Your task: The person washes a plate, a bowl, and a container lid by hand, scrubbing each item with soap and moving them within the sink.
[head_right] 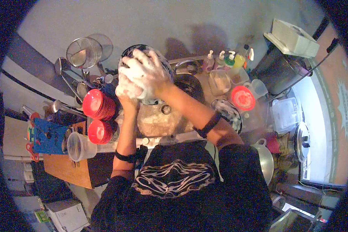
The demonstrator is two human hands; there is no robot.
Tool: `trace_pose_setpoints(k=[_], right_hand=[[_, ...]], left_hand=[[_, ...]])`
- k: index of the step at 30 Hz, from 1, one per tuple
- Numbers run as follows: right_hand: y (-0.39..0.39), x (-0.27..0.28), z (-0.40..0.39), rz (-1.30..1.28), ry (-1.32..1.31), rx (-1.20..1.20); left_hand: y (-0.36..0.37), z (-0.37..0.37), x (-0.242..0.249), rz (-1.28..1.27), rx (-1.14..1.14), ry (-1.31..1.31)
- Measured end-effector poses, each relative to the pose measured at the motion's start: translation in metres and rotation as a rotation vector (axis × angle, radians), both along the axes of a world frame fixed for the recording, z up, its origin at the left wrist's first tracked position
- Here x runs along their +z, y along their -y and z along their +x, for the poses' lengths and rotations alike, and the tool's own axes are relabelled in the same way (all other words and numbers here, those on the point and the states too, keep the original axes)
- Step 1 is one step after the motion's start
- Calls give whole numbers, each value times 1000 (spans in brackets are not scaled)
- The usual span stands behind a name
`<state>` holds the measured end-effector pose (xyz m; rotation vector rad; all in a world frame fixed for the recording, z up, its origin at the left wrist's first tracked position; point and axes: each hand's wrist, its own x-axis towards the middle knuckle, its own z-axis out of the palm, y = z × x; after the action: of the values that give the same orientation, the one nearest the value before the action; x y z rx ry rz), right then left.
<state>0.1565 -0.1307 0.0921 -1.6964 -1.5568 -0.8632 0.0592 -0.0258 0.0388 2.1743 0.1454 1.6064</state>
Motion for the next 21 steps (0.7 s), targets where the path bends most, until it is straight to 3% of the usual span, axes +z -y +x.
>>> trace_pose_setpoints(k=[1, 3, 4, 5, 8, 9, 11, 13, 14, 17, 18, 19, 21], right_hand=[[-5, -5, 11, 52, 59, -31], [-21, -3, 33, 268, -136, -163], [-26, 20, 19, 313, -527, -255], [-24, 23, 14, 315, -525, -249], [-16, 20, 3, 130, -48, -33], [-15, 18, 2, 104, 70, 55], [-16, 16, 20, 158, 75, 70], [-16, 25, 27, 261, -718, 183], [-19, 23, 30, 278, -667, -6], [-20, 24, 13, 132, -505, 44], [-21, 16, 9, 179, -19, 21], [-19, 20, 6, 99, 80, 127], [-21, 16, 15, 132, 110, 31]], left_hand=[[0, -1, 1, 1, 1, 2], [4, -4, 8, 128, 252, -160], [12, -9, 19, -12, 294, -370], [10, -6, 13, 68, 314, -274], [2, -4, 11, 123, 283, -179], [-1, -5, 12, 266, 169, -114], [1, -10, 10, 404, 59, -52], [8, -15, 7, 205, 267, -299], [8, -13, 11, 240, 240, -184], [2, -13, 3, 210, 282, -252], [-6, -10, -3, 354, 238, -140], [-3, -13, -1, 352, 236, -145], [4, -19, 3, 208, 218, -320]])
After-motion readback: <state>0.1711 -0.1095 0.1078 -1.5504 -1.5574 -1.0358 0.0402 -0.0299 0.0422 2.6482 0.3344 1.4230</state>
